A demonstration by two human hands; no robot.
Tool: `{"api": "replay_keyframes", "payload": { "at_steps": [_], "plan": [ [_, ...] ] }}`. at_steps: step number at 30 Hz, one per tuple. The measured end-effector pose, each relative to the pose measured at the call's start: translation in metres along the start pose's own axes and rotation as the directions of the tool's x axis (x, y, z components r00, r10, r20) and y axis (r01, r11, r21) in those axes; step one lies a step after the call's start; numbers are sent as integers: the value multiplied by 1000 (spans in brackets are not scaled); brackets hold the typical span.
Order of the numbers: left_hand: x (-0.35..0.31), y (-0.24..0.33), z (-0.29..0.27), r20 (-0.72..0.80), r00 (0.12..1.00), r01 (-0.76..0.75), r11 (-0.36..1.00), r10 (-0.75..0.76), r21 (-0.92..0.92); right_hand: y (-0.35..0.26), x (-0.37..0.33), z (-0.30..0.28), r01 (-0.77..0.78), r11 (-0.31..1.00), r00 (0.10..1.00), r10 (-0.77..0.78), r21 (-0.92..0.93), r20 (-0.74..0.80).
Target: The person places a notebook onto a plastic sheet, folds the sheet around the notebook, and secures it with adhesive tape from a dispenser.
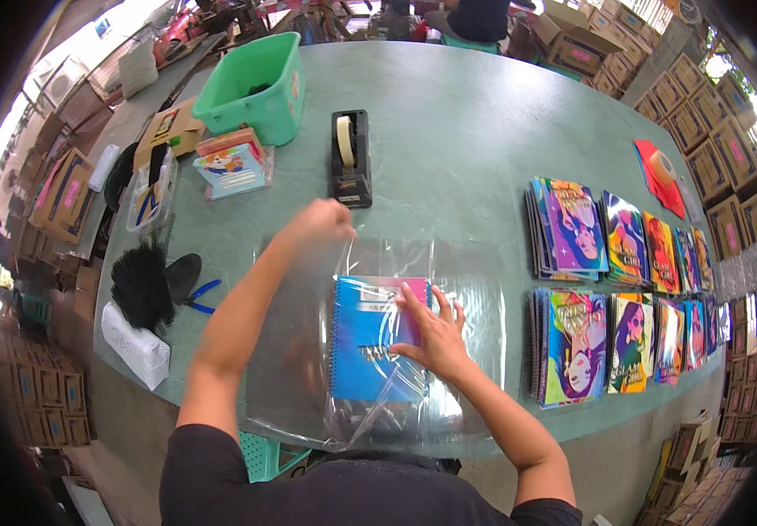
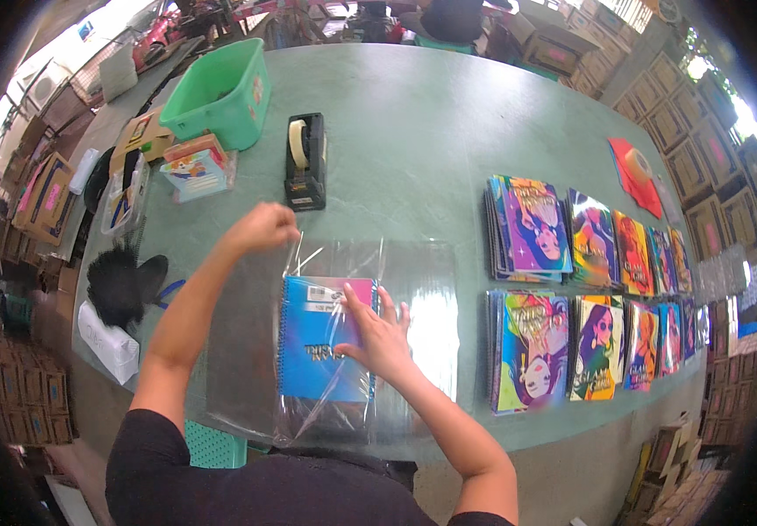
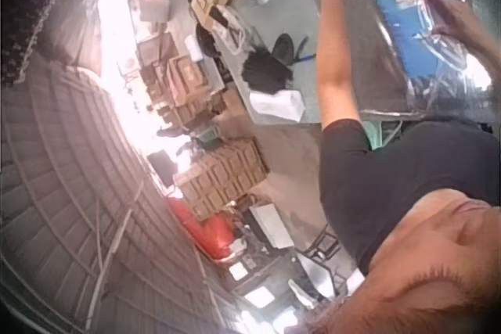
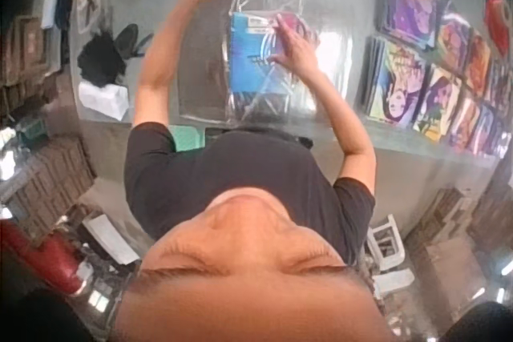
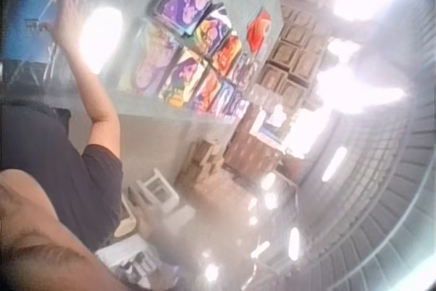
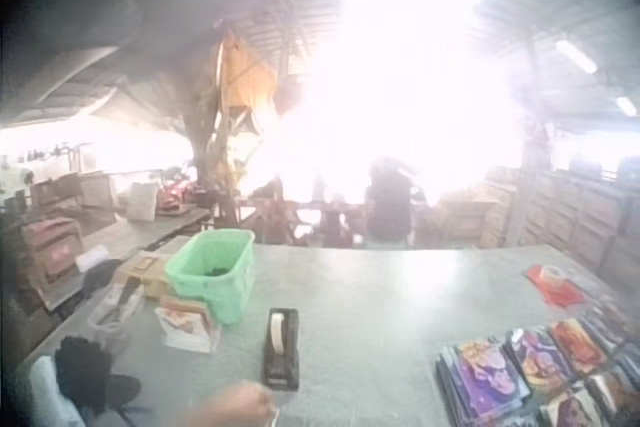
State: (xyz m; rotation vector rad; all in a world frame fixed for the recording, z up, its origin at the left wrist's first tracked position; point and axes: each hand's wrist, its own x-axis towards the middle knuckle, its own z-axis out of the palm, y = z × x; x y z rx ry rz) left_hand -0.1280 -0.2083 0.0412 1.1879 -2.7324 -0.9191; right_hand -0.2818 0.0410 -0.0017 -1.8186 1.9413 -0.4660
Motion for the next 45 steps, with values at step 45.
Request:
{"api": "replay_keyframes", "payload": {
  "at_steps": [45],
  "plan": [
    [-238,141,-8,-243,631,-678,675,737,291,-13,-104,-2,437,832,696,-73,342,-714]
  ]
}}
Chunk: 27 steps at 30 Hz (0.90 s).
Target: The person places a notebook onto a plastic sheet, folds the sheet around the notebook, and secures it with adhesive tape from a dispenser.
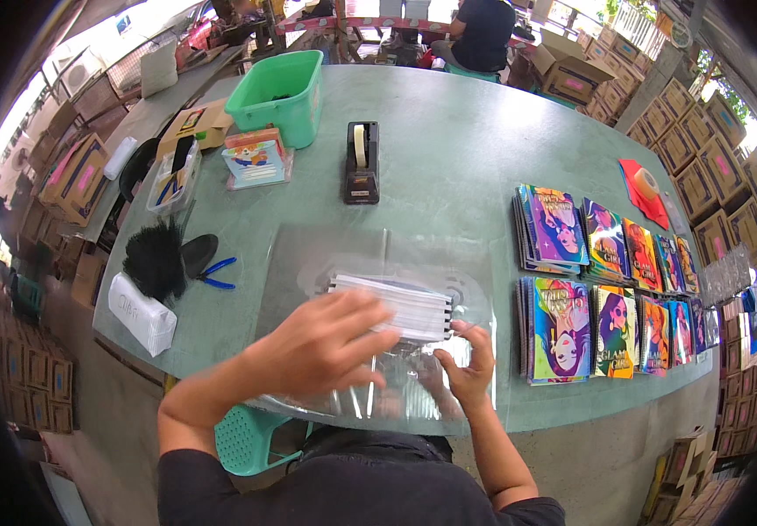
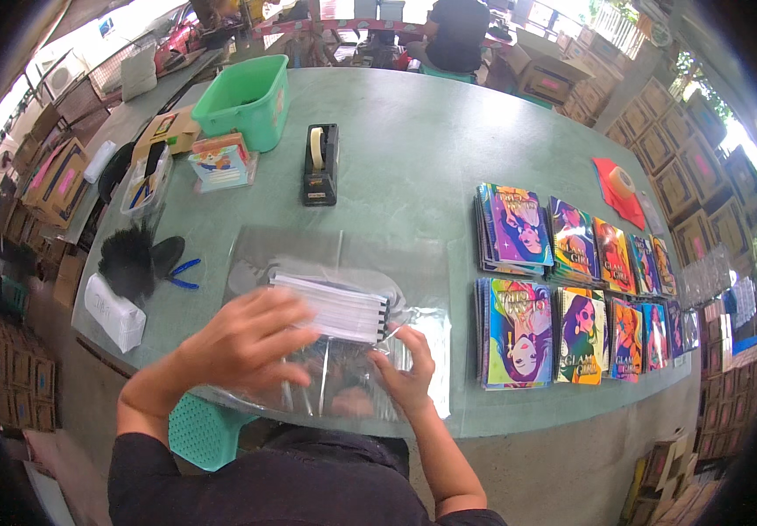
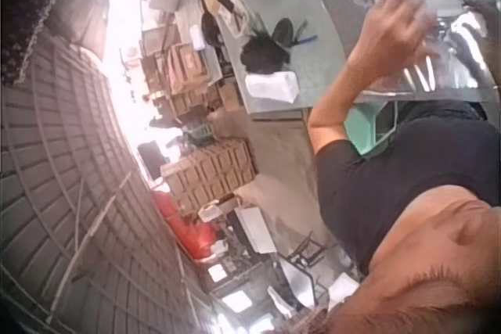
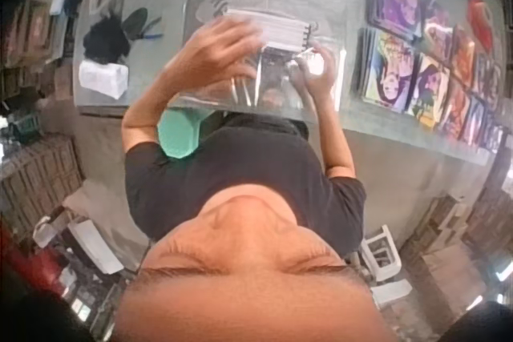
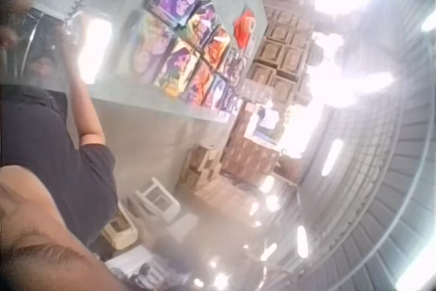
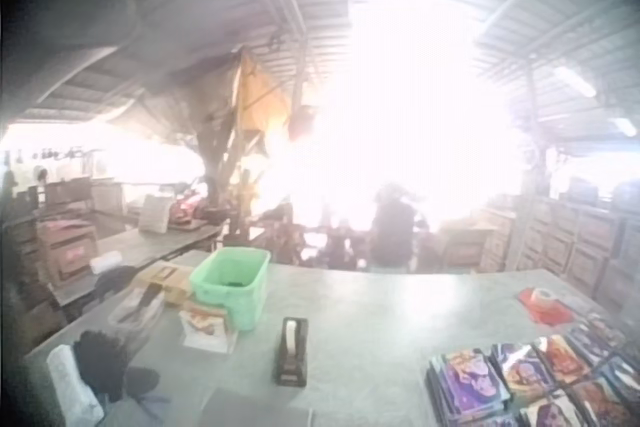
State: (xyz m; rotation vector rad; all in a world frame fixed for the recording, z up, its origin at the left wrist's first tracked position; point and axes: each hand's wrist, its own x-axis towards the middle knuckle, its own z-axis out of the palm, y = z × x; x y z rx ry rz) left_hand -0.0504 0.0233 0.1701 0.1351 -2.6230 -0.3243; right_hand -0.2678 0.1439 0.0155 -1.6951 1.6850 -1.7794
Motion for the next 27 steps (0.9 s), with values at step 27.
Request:
{"api": "replay_keyframes", "payload": {
  "at_steps": [27],
  "plan": [
    [45,-50,4,299,950,-174,947,90,268,-70,55,23,520,732,814,-267,-441,516]
  ]
}}
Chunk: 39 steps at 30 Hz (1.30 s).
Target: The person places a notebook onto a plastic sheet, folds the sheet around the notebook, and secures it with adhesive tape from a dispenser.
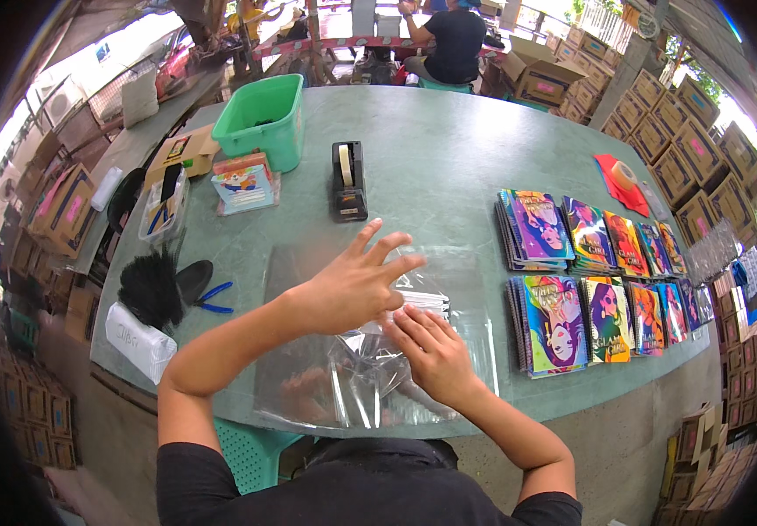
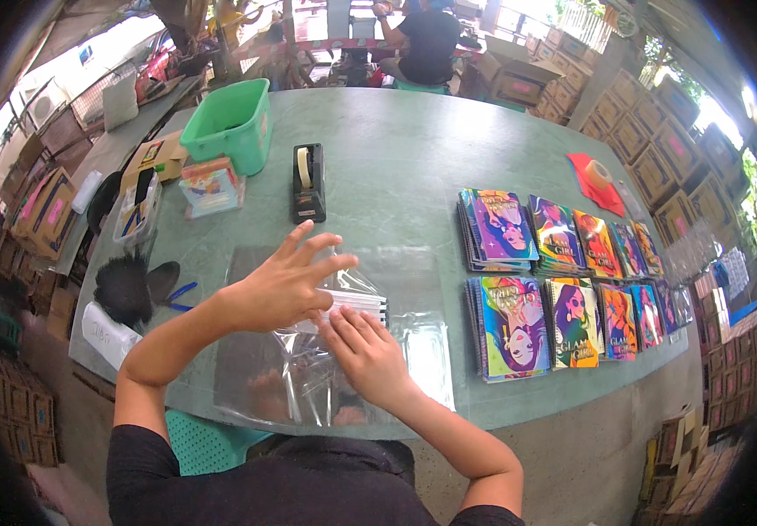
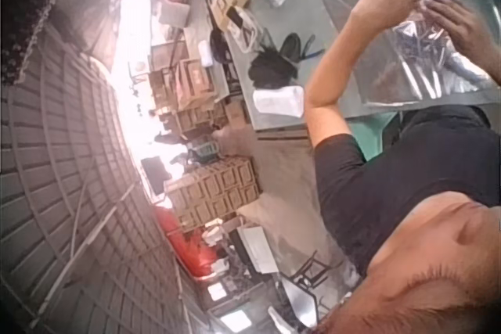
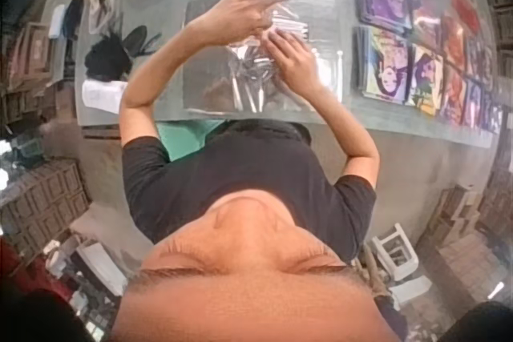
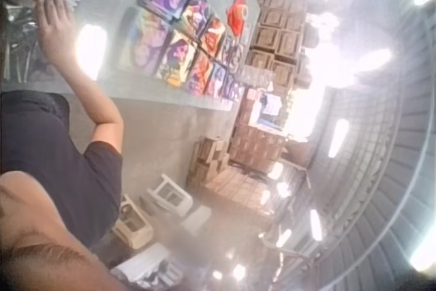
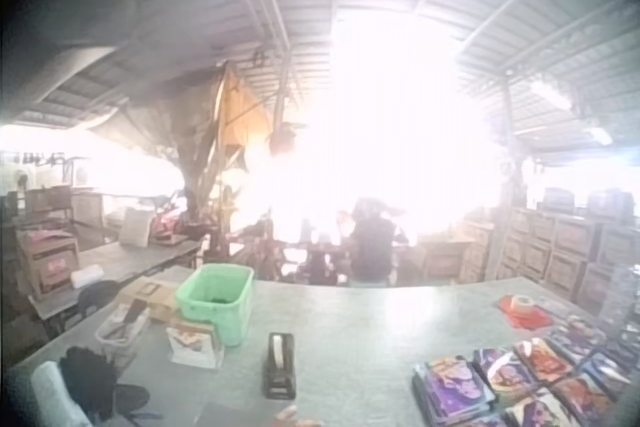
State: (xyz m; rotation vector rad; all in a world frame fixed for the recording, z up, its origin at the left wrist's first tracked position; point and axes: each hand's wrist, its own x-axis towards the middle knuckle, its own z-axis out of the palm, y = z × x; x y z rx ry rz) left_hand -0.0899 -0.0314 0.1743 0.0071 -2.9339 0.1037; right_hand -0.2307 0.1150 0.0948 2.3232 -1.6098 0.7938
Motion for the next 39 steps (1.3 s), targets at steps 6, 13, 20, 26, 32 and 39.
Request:
{"api": "replay_keyframes", "payload": {
  "at_steps": [6,13,20,26,32,39],
  "plan": [
    [-46,33,-30,-133,991,44,990,-25,137,7,-4,0,-217,933,976,215,287,39],
    [-66,81,-45,-63,982,-186,947,176,-263,3,2,-2,-18,999,998,20,47,-52],
    [-9,-5,0,-85,996,7,1000,-7,4,2,-1,7,-48,991,997,55,127,-51],
    [-5,3,5,-212,974,49,987,-81,-151,-4,5,-2,-38,999,999,37,-23,-17],
    [-86,35,37,-247,862,409,895,-443,-179,17,28,-17,-173,888,952,40,426,304],
    [-37,40,61,-559,733,297,922,-386,-247,29,41,-38,-161,837,919,-66,523,388]
  ]
}}
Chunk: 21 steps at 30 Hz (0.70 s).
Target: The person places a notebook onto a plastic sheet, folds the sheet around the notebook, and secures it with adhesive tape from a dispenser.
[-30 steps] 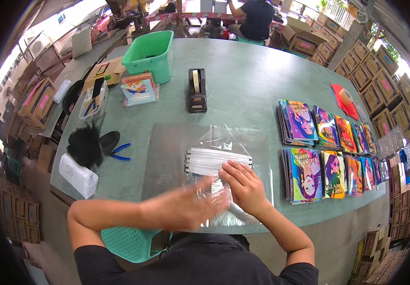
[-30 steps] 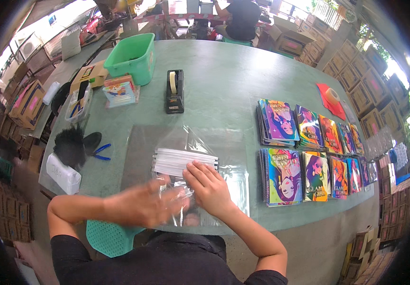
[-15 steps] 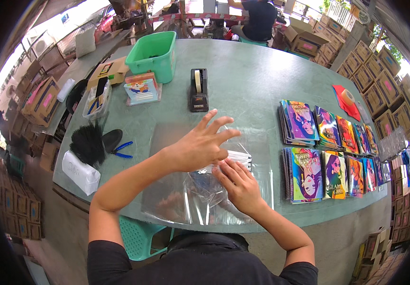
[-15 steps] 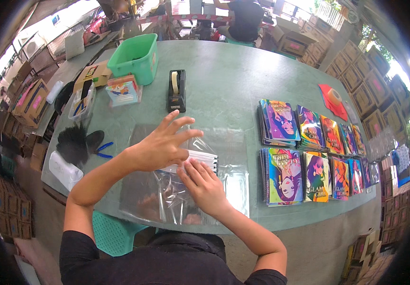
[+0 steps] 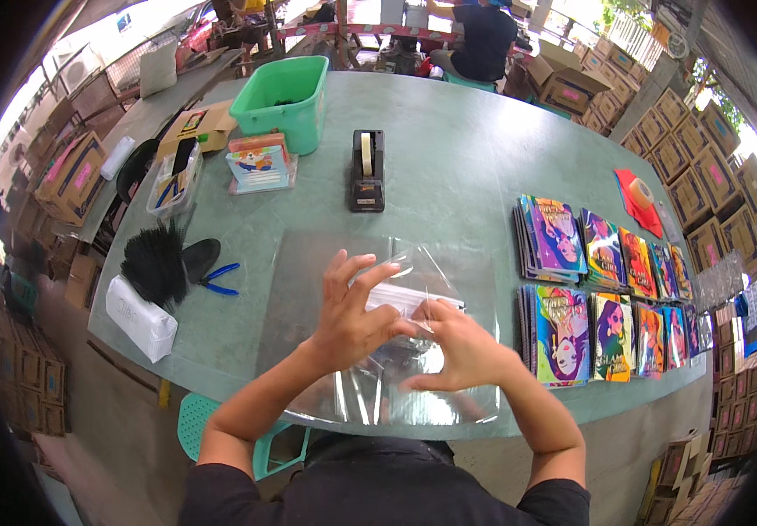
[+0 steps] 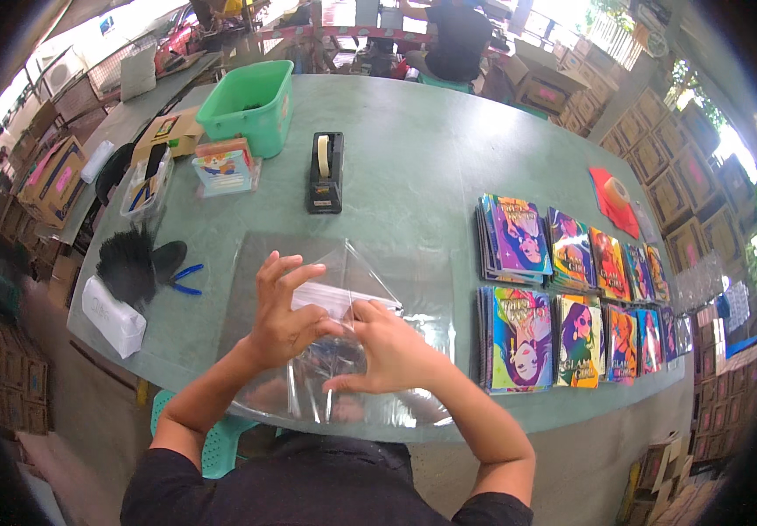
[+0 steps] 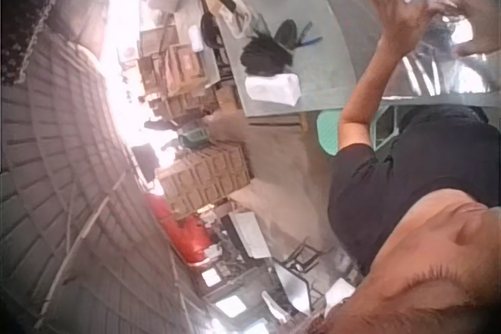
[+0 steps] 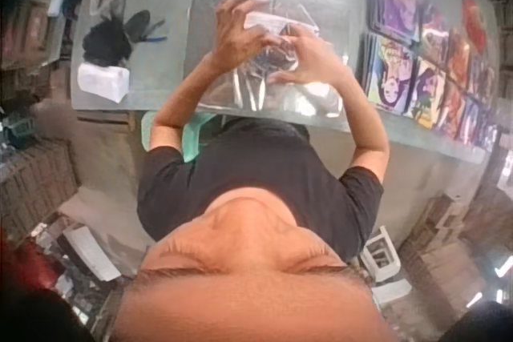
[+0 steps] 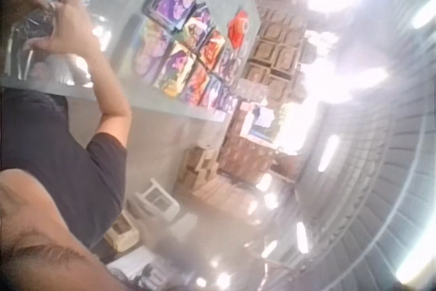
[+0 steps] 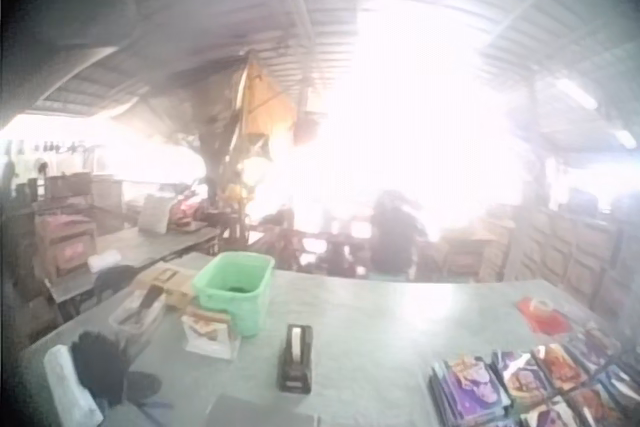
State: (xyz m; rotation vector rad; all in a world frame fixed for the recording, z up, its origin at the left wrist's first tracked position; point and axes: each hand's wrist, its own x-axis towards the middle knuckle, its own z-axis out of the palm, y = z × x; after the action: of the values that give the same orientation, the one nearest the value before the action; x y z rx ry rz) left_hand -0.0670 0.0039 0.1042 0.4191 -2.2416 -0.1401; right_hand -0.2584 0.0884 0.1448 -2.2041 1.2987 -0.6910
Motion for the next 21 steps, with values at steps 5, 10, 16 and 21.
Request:
{"api": "replay_keyframes", "payload": {
  "at_steps": [5,10,16,21],
  "plan": [
    [-1,-8,-10,18,877,420,747,-481,-516,16,-8,16,-180,980,981,185,88,-50],
    [21,-54,-9,541,736,649,651,-407,-394,26,11,12,-200,975,751,214,93,-624],
    [38,-13,-29,457,886,-34,993,82,-113,37,9,-9,-66,969,997,52,-237,-63],
    [-12,-9,-21,328,900,-303,953,287,0,-6,-4,-17,41,975,998,-31,-216,50]
  ]
}}
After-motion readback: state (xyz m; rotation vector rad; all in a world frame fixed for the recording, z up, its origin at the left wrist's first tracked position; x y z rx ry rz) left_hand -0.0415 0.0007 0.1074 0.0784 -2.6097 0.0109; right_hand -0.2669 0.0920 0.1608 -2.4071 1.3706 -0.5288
